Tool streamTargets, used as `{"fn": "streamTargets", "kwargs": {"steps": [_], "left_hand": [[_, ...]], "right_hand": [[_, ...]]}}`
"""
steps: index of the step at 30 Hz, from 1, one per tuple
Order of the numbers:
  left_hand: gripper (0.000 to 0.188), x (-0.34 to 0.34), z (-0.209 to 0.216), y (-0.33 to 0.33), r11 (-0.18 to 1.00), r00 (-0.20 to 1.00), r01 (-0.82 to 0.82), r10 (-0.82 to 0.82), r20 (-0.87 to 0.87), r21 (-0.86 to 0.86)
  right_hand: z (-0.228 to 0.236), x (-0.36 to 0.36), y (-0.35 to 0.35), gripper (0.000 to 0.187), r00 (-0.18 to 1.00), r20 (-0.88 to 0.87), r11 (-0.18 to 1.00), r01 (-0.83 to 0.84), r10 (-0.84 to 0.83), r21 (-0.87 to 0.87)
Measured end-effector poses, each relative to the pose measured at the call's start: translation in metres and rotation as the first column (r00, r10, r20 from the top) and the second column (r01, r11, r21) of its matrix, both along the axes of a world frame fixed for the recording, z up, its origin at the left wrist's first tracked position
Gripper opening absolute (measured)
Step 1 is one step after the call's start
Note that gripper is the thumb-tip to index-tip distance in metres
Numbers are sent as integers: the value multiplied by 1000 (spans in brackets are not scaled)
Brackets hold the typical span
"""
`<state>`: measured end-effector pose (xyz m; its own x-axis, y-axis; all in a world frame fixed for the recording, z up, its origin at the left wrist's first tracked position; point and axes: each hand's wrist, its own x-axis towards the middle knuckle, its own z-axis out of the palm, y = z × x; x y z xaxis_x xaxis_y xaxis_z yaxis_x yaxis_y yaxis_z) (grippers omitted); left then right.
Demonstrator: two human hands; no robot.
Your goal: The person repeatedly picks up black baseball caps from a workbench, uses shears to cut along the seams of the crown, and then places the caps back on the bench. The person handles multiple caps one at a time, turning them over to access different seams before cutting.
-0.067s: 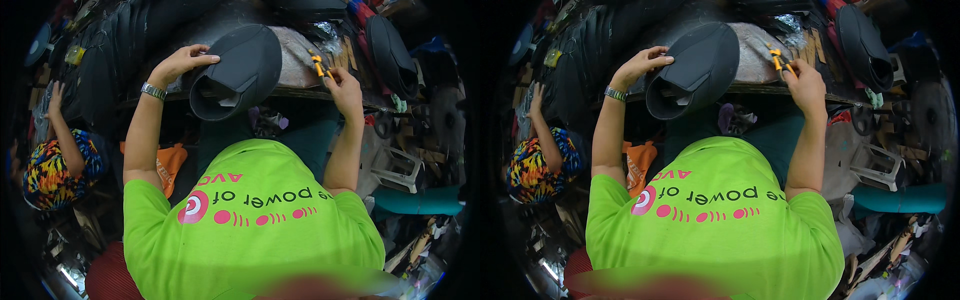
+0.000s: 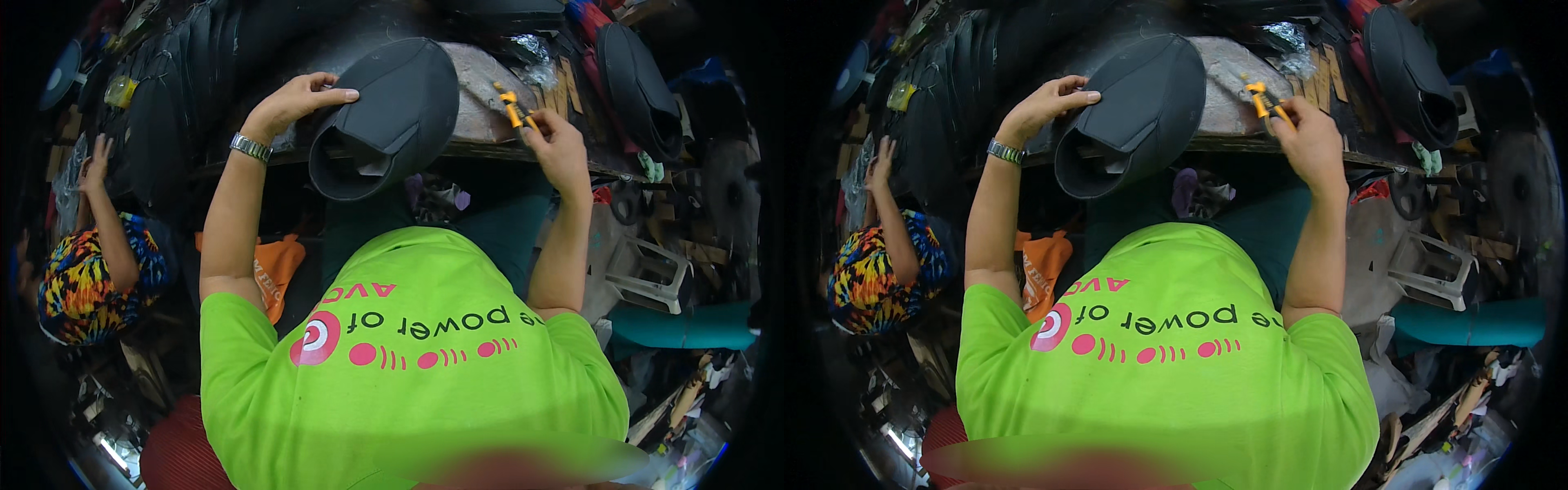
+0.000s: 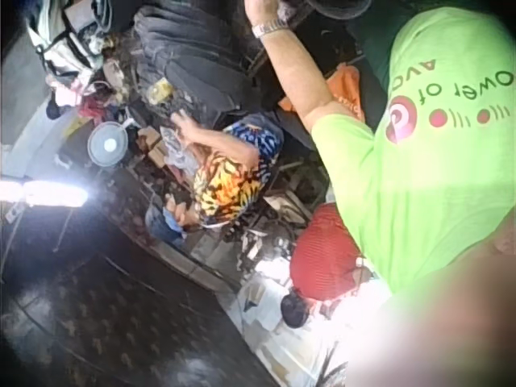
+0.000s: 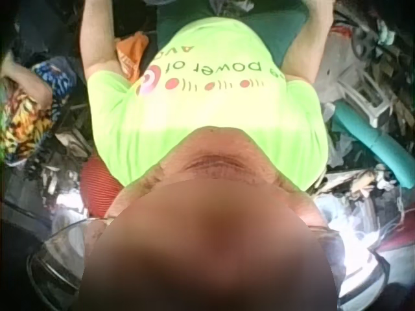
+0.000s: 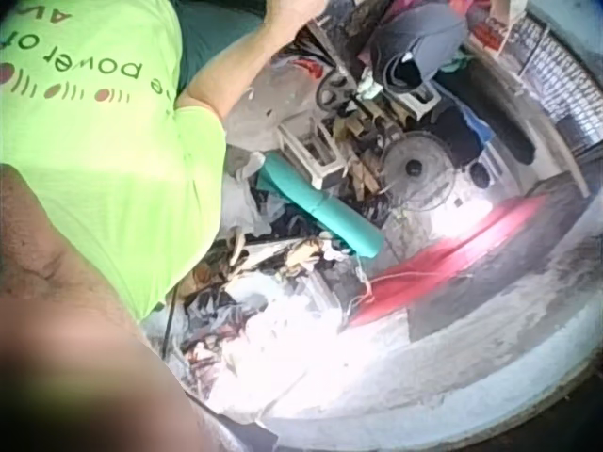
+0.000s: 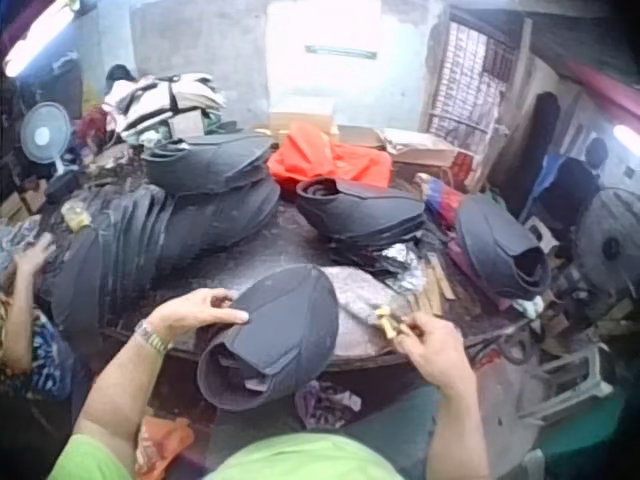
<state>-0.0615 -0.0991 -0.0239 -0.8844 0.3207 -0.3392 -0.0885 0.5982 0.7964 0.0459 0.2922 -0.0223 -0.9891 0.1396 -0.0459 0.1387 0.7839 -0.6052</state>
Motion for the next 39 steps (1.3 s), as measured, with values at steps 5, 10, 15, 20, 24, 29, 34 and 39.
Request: {"fn": "streamTargets", "kwargs": {"steps": [5, 10, 15, 20, 24, 29, 34, 39], "left_hand": [[67, -18, -7, 6, 995, 997, 71, -72, 18, 77], [70, -50, -15, 19, 990, 997, 62, -66, 34, 124], [71, -75, -18, 53, 978, 980, 196, -194, -33, 72], [74, -72, -20, 66, 963, 983, 169, -181, 39, 208], [64, -42, -20, 41, 913, 981, 3, -81, 174, 408], [42, -5, -23, 16, 739, 939, -235, 3, 345, 632], [36, -1, -24, 14, 862, 970, -138, 18, 242, 488], [37, -20, -30, 26, 926, 996, -53, 23, 82, 373]], "right_hand": [[0, 7, -25, 25, 991, -19, 967, -126, 133, 223], [8, 4, -31, 25, 990, 25, 964, -141, 139, 224], [10, 5, -31, 25, 988, 33, 954, -154, 150, 257], [3, 7, -28, 25, 989, -26, 967, -135, 144, 218], [-2, 12, -23, 31, 993, -60, 992, -101, 106, 70], [-8, 10, -34, 37, 979, -127, 980, -175, 162, -94], [-5, 4, -52, 34, 970, -108, 975, -215, 219, 55], [-1, 5, -61, 30, 962, -81, 940, -232, 259, 249]]}}
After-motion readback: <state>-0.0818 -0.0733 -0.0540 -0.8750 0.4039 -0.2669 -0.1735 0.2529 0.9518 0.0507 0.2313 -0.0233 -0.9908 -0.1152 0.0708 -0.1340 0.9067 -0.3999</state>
